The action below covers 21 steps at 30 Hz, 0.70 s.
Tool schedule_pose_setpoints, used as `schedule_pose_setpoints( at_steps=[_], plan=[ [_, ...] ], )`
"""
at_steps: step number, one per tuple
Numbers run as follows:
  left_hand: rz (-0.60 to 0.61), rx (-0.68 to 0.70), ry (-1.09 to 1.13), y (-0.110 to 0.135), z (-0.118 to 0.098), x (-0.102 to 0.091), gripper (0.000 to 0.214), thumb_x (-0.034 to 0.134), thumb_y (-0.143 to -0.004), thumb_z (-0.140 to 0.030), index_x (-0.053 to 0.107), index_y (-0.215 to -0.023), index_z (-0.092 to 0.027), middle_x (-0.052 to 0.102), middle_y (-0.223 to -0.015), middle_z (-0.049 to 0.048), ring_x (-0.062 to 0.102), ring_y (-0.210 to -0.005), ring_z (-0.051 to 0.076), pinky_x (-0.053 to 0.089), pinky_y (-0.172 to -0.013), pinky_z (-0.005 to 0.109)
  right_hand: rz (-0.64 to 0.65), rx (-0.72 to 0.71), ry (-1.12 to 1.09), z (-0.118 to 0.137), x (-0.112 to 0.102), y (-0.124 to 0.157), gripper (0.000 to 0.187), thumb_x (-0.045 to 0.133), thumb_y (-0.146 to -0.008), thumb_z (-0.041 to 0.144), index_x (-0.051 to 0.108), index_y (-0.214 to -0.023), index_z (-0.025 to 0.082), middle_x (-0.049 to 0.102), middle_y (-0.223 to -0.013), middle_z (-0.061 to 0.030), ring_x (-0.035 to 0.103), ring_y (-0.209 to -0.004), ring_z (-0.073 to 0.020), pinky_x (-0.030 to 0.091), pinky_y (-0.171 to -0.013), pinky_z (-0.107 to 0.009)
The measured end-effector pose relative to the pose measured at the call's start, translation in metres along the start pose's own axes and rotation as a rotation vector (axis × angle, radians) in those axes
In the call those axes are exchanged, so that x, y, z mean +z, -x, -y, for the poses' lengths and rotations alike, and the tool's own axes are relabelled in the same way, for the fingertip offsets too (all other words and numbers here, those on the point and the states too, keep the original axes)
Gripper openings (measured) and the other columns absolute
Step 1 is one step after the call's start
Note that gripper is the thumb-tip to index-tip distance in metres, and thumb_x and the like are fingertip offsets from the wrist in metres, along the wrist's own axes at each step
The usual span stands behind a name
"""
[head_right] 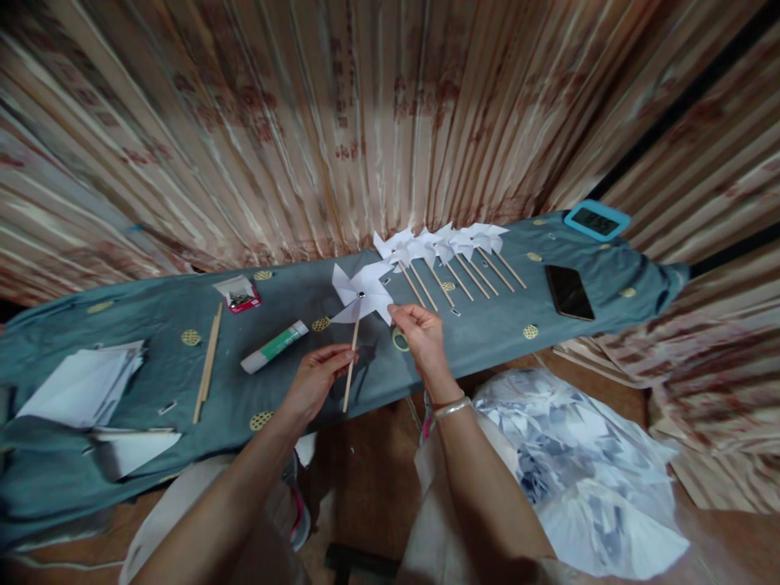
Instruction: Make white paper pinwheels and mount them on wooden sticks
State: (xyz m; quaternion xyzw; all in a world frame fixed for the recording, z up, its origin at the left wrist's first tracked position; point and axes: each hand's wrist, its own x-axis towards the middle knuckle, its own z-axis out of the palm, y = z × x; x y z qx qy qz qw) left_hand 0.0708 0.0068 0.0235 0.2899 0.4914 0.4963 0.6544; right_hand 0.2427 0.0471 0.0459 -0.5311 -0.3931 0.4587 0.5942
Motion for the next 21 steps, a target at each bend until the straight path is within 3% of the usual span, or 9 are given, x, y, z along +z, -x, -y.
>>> schedule_pose_setpoints(
  at_steps=[12, 21],
  plan=[
    [-0.016, 0.017, 0.013, -0.003, 0.001, 0.001, 0.033, 0.092, -0.046, -0.035, 0.079, -0.07, -0.016, 0.073, -0.067, 0.0035, 0.061, -0.062, 0.012, 0.047, -0.065, 0.024, 0.064, 0.033, 0.032, 0.0, 0.011, 0.011, 0.032, 0.079, -0.058, 0.048, 0.065, -0.052, 0.02, 0.057, -0.053, 0.0023, 0.038, -0.052, -0.0092, 0.03, -0.054, -0.026],
    [-0.015, 0.02, 0.016, -0.002, 0.001, 0.001, 0.038, 0.094, -0.044, -0.038, 0.079, -0.071, -0.017, 0.073, -0.066, 0.0027, 0.061, -0.062, 0.012, 0.048, -0.066, 0.025, 0.114, 0.03, 0.036, -0.006, 0.018, 0.016, 0.034, 0.078, -0.06, 0.051, 0.063, -0.052, 0.021, 0.056, -0.053, 0.0024, 0.039, -0.054, -0.0104, 0.031, -0.054, -0.027]
  ],
)
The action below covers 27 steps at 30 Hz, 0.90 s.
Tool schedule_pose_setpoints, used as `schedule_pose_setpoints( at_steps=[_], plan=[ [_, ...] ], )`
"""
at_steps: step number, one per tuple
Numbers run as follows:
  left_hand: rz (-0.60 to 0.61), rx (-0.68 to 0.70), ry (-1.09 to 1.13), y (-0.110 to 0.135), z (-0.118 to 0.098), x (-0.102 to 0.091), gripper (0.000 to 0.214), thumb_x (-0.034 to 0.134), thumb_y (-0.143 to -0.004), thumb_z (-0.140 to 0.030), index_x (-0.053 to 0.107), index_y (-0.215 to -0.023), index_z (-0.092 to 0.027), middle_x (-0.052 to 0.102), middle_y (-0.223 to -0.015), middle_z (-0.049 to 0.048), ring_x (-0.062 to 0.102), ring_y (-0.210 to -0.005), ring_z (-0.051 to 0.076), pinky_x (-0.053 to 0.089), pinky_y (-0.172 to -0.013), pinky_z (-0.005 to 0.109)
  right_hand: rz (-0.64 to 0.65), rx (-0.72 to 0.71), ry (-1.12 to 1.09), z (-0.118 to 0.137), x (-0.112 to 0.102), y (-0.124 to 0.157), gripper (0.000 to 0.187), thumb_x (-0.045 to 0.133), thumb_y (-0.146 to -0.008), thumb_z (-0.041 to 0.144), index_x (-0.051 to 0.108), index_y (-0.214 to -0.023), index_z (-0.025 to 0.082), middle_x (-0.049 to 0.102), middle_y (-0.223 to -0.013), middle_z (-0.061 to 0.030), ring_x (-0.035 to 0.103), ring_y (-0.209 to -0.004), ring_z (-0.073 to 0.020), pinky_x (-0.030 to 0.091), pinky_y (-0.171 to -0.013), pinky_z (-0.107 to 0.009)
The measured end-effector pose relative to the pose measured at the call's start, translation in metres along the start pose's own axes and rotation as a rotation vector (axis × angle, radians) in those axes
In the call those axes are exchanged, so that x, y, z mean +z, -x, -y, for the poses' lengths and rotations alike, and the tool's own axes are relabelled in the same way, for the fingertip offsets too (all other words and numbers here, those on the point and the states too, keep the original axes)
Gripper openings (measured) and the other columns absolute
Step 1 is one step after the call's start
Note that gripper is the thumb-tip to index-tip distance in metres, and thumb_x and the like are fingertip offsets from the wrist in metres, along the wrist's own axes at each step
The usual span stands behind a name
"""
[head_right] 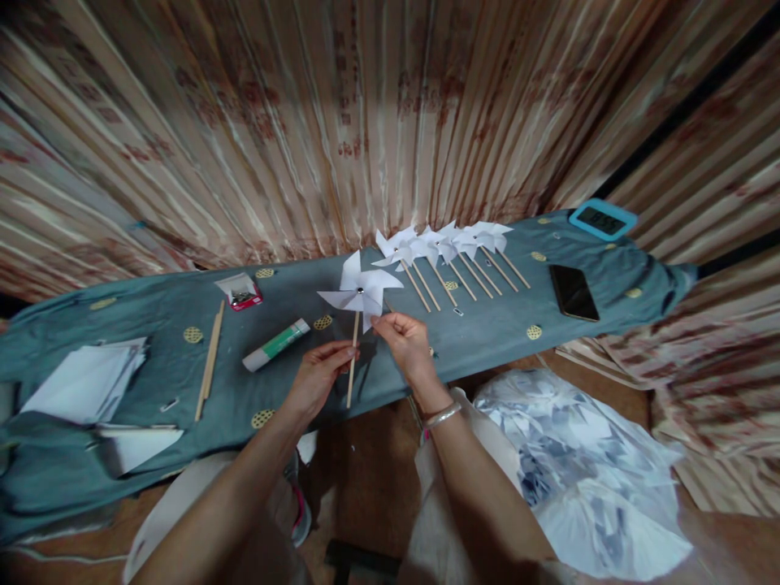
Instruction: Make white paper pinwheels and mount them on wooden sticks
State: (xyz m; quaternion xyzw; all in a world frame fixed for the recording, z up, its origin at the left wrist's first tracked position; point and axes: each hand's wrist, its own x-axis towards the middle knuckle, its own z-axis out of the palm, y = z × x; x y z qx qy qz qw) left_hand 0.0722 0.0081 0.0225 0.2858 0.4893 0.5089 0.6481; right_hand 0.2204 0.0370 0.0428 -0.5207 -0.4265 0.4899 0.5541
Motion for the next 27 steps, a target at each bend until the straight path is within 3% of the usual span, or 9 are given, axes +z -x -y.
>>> schedule_pose_setpoints(
  at_steps=[10, 15, 20, 27],
  plan=[
    [0.004, -0.001, 0.0, 0.0, 0.0, 0.001, 0.039, 0.093, -0.044, -0.039, 0.078, -0.071, -0.016, 0.073, -0.068, 0.0033, 0.062, -0.064, 0.014, 0.049, -0.07, 0.028, 0.069, -0.007, 0.023, -0.004, 0.008, 0.004, 0.038, 0.079, -0.063, 0.054, 0.062, -0.054, 0.021, 0.057, -0.053, 0.0035, 0.043, -0.054, -0.01, 0.036, -0.054, -0.025],
    [0.008, 0.005, 0.002, 0.002, 0.0, 0.002, 0.035, 0.092, -0.046, -0.037, 0.078, -0.07, -0.016, 0.073, -0.069, 0.0035, 0.062, -0.064, 0.013, 0.049, -0.07, 0.027, 0.078, -0.018, 0.033, -0.009, 0.012, 0.003, 0.042, 0.078, -0.063, 0.056, 0.06, -0.052, 0.02, 0.052, -0.05, 0.0047, 0.041, -0.051, -0.0091, 0.031, -0.05, -0.025],
    [0.005, 0.009, 0.001, 0.001, -0.001, 0.001, 0.035, 0.092, -0.045, -0.037, 0.078, -0.069, -0.016, 0.072, -0.067, 0.0028, 0.059, -0.061, 0.012, 0.048, -0.067, 0.026, 0.082, -0.039, 0.059, -0.011, 0.016, 0.005, 0.04, 0.079, -0.063, 0.057, 0.066, -0.057, 0.019, 0.061, -0.054, 0.0024, 0.047, -0.05, -0.0104, 0.036, -0.051, -0.025],
    [-0.018, 0.006, -0.011, -0.001, -0.003, -0.001, 0.036, 0.092, -0.045, -0.039, 0.079, -0.07, -0.017, 0.073, -0.068, 0.0037, 0.061, -0.063, 0.012, 0.047, -0.066, 0.025, -0.057, -0.117, 0.083, 0.004, -0.008, 0.0, 0.042, 0.075, -0.07, 0.055, 0.063, -0.051, 0.02, 0.06, -0.051, 0.0017, 0.048, -0.051, -0.0105, 0.036, -0.056, -0.026]
  ],
)
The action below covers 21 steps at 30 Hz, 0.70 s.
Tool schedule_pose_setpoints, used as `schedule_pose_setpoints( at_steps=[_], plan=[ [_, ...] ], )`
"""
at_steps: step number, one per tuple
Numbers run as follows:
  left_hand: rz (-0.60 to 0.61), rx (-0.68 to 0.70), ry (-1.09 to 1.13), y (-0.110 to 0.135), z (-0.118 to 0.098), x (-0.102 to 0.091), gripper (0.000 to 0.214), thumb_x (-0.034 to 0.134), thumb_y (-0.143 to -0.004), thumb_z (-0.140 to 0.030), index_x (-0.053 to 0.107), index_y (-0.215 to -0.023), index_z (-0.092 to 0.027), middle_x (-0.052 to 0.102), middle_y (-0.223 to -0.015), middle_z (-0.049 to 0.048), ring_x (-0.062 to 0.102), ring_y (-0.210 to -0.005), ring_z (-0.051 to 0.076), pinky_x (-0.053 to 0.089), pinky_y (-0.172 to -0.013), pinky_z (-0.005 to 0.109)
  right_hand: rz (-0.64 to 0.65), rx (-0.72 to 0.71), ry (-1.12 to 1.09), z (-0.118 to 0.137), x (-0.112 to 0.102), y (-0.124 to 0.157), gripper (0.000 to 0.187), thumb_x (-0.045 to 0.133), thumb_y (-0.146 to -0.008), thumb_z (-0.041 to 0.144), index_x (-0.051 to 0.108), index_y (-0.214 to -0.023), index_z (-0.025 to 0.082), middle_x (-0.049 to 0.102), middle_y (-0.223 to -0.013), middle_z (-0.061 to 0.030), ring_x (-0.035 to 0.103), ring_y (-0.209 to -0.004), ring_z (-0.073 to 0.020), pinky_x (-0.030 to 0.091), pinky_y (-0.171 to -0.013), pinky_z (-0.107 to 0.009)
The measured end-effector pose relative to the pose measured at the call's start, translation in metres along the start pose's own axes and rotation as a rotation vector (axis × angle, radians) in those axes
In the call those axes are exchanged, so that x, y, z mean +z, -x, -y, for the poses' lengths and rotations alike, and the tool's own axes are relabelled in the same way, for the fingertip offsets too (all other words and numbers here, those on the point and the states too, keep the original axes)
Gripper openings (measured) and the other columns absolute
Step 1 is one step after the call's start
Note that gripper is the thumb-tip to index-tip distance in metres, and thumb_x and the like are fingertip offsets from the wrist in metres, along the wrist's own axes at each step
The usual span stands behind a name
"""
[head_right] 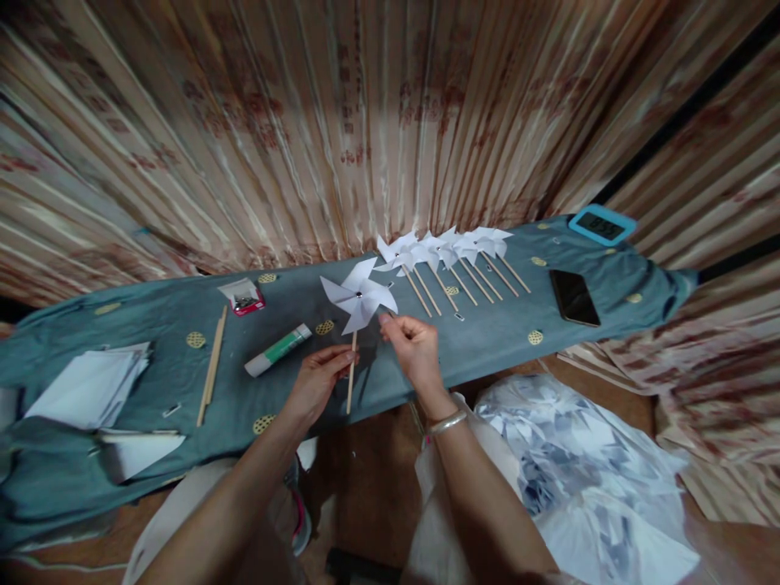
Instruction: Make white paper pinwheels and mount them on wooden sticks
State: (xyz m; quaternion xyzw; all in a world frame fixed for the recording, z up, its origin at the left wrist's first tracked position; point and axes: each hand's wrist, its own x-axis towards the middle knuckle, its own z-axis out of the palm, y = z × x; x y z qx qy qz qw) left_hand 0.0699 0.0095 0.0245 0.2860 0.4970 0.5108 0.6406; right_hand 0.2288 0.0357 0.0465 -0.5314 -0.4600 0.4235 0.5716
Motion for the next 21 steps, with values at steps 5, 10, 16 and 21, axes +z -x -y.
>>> schedule_pose_setpoints(
  at_steps=[5, 10, 16, 21],
  plan=[
    [0.017, -0.013, -0.019, 0.003, -0.001, 0.0, 0.037, 0.093, -0.044, -0.04, 0.078, -0.07, -0.017, 0.074, -0.069, 0.0049, 0.064, -0.066, 0.015, 0.049, -0.069, 0.027, -0.227, -0.009, -0.086, 0.003, -0.022, -0.02, 0.041, 0.078, -0.063, 0.059, 0.065, -0.057, 0.021, 0.066, -0.061, -0.0007, 0.053, -0.057, -0.0117, 0.04, -0.058, -0.026],
    [0.052, -0.02, -0.045, 0.007, -0.001, 0.0, 0.036, 0.092, -0.046, -0.039, 0.079, -0.07, -0.017, 0.075, -0.07, 0.0057, 0.065, -0.068, 0.016, 0.05, -0.072, 0.028, -0.141, 0.057, -0.101, 0.0, -0.023, -0.024, 0.039, 0.079, -0.059, 0.059, 0.069, -0.064, 0.021, 0.06, -0.06, 0.0019, 0.049, -0.056, -0.011, 0.039, -0.056, -0.026],
    [0.056, -0.022, -0.071, 0.006, 0.0, -0.001, 0.036, 0.092, -0.047, -0.04, 0.078, -0.071, -0.017, 0.074, -0.07, 0.0055, 0.066, -0.068, 0.017, 0.05, -0.072, 0.029, -0.113, 0.061, -0.086, 0.002, -0.019, -0.021, 0.037, 0.081, -0.056, 0.055, 0.068, -0.064, 0.021, 0.054, -0.052, 0.0043, 0.043, -0.051, -0.0101, 0.034, -0.05, -0.026],
    [0.036, -0.013, -0.063, 0.005, 0.0, -0.001, 0.037, 0.093, -0.045, -0.04, 0.078, -0.07, -0.017, 0.074, -0.071, 0.0048, 0.065, -0.067, 0.016, 0.05, -0.071, 0.029, -0.1, 0.07, -0.091, 0.002, -0.017, -0.019, 0.037, 0.081, -0.055, 0.054, 0.068, -0.064, 0.02, 0.055, -0.052, 0.0038, 0.043, -0.049, -0.0098, 0.034, -0.049, -0.026]
  ],
)
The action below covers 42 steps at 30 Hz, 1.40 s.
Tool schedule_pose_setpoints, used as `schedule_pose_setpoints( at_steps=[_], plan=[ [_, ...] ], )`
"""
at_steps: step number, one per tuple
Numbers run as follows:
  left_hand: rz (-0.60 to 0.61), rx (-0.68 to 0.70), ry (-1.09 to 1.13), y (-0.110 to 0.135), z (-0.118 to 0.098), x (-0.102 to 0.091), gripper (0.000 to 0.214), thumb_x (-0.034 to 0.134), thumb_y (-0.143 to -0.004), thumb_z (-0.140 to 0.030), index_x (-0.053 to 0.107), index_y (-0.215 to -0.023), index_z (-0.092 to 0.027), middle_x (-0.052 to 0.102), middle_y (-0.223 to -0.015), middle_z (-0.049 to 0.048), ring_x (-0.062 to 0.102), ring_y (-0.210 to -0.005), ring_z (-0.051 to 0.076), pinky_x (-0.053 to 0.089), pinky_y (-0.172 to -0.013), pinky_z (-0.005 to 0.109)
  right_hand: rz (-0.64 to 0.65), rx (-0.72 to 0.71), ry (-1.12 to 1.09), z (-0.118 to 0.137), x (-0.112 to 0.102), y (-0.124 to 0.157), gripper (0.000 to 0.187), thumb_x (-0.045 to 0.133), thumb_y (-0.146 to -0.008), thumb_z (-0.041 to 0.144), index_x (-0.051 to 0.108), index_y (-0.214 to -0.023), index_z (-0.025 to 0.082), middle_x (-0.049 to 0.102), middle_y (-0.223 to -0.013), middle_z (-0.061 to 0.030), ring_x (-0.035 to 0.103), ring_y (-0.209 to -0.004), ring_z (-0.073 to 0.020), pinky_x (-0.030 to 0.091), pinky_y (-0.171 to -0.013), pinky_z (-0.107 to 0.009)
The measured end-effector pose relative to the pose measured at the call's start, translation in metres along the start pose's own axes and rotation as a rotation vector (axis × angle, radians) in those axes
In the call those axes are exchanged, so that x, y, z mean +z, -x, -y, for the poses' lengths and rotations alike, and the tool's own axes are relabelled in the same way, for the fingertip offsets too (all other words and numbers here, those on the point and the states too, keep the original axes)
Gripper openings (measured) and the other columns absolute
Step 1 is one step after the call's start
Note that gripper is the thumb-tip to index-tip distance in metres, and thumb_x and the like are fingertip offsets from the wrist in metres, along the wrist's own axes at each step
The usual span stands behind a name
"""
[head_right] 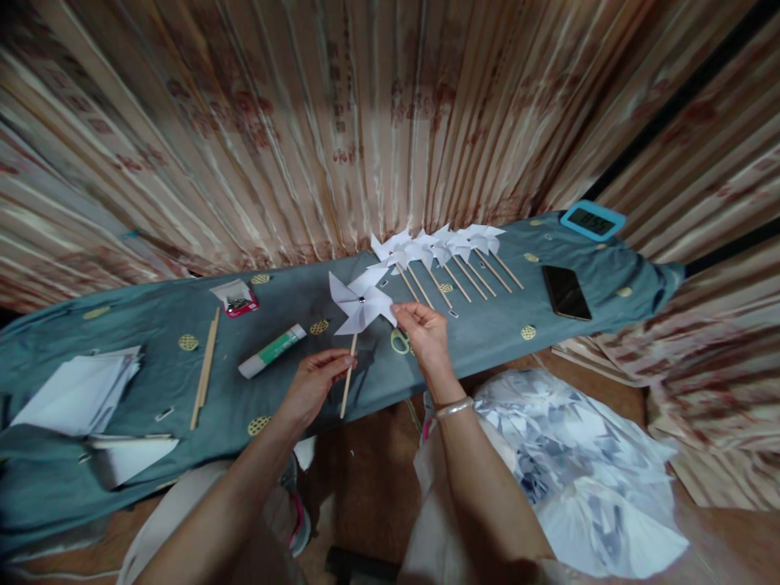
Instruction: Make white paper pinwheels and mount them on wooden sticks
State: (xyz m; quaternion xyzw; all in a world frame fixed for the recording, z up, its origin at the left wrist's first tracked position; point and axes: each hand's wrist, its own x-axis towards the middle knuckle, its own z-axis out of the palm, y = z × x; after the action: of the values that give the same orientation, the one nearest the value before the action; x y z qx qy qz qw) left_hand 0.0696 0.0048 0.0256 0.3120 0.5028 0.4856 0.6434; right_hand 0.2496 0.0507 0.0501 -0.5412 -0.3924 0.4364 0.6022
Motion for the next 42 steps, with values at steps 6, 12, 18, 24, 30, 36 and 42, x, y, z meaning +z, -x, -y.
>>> schedule_pose_setpoints(
  at_steps=[6, 12, 18, 24, 30, 36, 42],
  plan=[
    [-0.009, 0.006, 0.004, -0.001, 0.0, 0.0, 0.035, 0.092, -0.045, -0.039, 0.078, -0.069, -0.018, 0.074, -0.069, 0.0043, 0.063, -0.066, 0.014, 0.049, -0.07, 0.027, 0.018, 0.013, -0.003, -0.003, 0.002, 0.002, 0.036, 0.082, -0.056, 0.054, 0.068, -0.064, 0.021, 0.055, -0.051, 0.0041, 0.041, -0.049, -0.0094, 0.032, -0.048, -0.025],
    [-0.018, 0.015, 0.001, -0.003, 0.002, -0.001, 0.034, 0.092, -0.046, -0.038, 0.078, -0.07, -0.018, 0.073, -0.068, 0.0039, 0.062, -0.064, 0.014, 0.049, -0.069, 0.027, 0.039, 0.029, -0.002, -0.003, 0.006, 0.006, 0.033, 0.081, -0.056, 0.051, 0.068, -0.063, 0.021, 0.056, -0.052, 0.0037, 0.042, -0.05, -0.0094, 0.032, -0.05, -0.025],
    [-0.027, 0.019, 0.007, -0.004, 0.004, -0.002, 0.034, 0.092, -0.048, -0.036, 0.079, -0.073, -0.017, 0.074, -0.069, 0.0045, 0.061, -0.064, 0.013, 0.048, -0.068, 0.026, 0.07, 0.054, -0.002, -0.003, 0.01, 0.009, 0.033, 0.082, -0.055, 0.05, 0.067, -0.06, 0.021, 0.058, -0.052, 0.0027, 0.045, -0.049, -0.0098, 0.035, -0.051, -0.026],
    [-0.029, 0.024, 0.018, -0.004, 0.003, -0.002, 0.034, 0.092, -0.048, -0.036, 0.079, -0.073, -0.017, 0.074, -0.069, 0.0038, 0.061, -0.064, 0.013, 0.048, -0.069, 0.026, 0.084, 0.053, -0.001, -0.004, 0.013, 0.012, 0.031, 0.081, -0.055, 0.049, 0.067, -0.056, 0.021, 0.06, -0.053, 0.0019, 0.045, -0.051, -0.01, 0.036, -0.052, -0.026],
    [-0.042, 0.029, 0.03, -0.004, 0.004, -0.001, 0.033, 0.092, -0.047, -0.035, 0.079, -0.071, -0.017, 0.073, -0.068, 0.0035, 0.061, -0.063, 0.013, 0.048, -0.067, 0.026, 0.108, 0.067, 0.0, -0.005, 0.016, 0.015, 0.031, 0.082, -0.055, 0.048, 0.068, -0.056, 0.021, 0.062, -0.055, 0.0011, 0.046, -0.053, -0.0105, 0.036, -0.054, -0.026],
    [-0.044, 0.031, 0.039, -0.004, 0.003, -0.001, 0.035, 0.093, -0.045, -0.036, 0.079, -0.071, -0.017, 0.073, -0.068, 0.0029, 0.06, -0.062, 0.012, 0.047, -0.065, 0.024, 0.141, 0.084, -0.006, -0.008, 0.02, 0.018, 0.034, 0.082, -0.056, 0.051, 0.068, -0.056, 0.02, 0.062, -0.055, 0.0013, 0.045, -0.052, -0.0101, 0.034, -0.053, -0.026],
    [-0.043, 0.034, 0.05, -0.004, 0.003, 0.0, 0.035, 0.093, -0.044, -0.036, 0.078, -0.07, -0.017, 0.072, -0.067, 0.0022, 0.06, -0.062, 0.011, 0.048, -0.065, 0.024, 0.165, 0.108, -0.042, -0.008, 0.025, 0.023, 0.032, 0.083, -0.056, 0.049, 0.068, -0.056, 0.021, 0.064, -0.056, 0.0016, 0.049, -0.054, -0.0107, 0.039, -0.056, -0.026]
  ],
)
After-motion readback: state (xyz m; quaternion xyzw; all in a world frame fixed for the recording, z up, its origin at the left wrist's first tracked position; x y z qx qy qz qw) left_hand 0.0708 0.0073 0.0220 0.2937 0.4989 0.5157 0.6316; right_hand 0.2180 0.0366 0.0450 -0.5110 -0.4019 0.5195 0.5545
